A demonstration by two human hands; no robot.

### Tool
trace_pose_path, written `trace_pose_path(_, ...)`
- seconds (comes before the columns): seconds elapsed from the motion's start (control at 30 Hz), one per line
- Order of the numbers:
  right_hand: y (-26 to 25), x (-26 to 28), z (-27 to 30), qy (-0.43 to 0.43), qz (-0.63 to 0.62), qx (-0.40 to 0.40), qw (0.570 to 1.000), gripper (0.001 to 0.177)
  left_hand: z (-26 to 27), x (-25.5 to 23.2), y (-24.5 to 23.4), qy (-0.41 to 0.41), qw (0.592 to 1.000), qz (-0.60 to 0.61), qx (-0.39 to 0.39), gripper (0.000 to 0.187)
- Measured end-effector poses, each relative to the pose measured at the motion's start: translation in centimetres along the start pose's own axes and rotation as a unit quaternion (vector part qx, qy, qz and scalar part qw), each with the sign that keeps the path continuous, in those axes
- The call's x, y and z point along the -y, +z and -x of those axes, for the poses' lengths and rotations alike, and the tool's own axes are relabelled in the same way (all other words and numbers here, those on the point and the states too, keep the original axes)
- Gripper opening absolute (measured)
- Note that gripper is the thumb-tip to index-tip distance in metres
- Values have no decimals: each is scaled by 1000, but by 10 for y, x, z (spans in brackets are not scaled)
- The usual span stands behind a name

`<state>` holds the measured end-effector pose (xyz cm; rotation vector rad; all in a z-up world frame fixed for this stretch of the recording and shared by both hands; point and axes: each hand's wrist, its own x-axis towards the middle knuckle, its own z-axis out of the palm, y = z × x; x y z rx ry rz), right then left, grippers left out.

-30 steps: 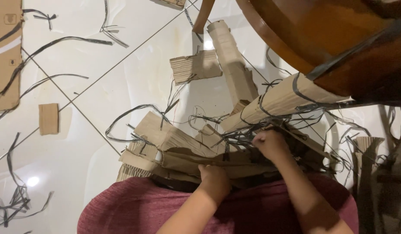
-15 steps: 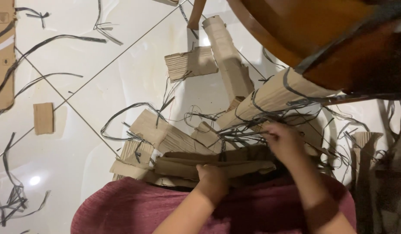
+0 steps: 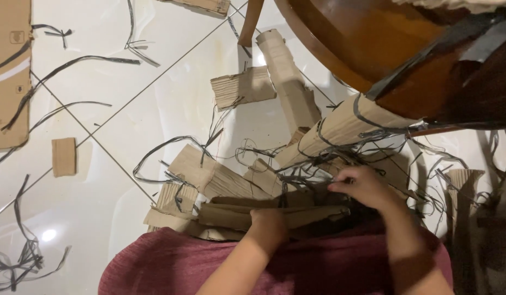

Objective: Wrapping the legs of a wooden chair with corrugated cardboard and securing them with plastic ties for protection.

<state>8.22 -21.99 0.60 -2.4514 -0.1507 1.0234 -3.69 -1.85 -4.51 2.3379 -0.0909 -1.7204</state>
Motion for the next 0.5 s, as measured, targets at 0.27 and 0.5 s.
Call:
trace_pose_path(0.27, -26, -62, -2, -18, -331, -128, 935, 10, 2, 5, 1, 5, 999, 15, -46, 40)
trace_pose_path(0.5, -3, -41, -39, -17, -344, -287, 894, 31, 58, 32, -62, 43, 935, 203, -286, 31)
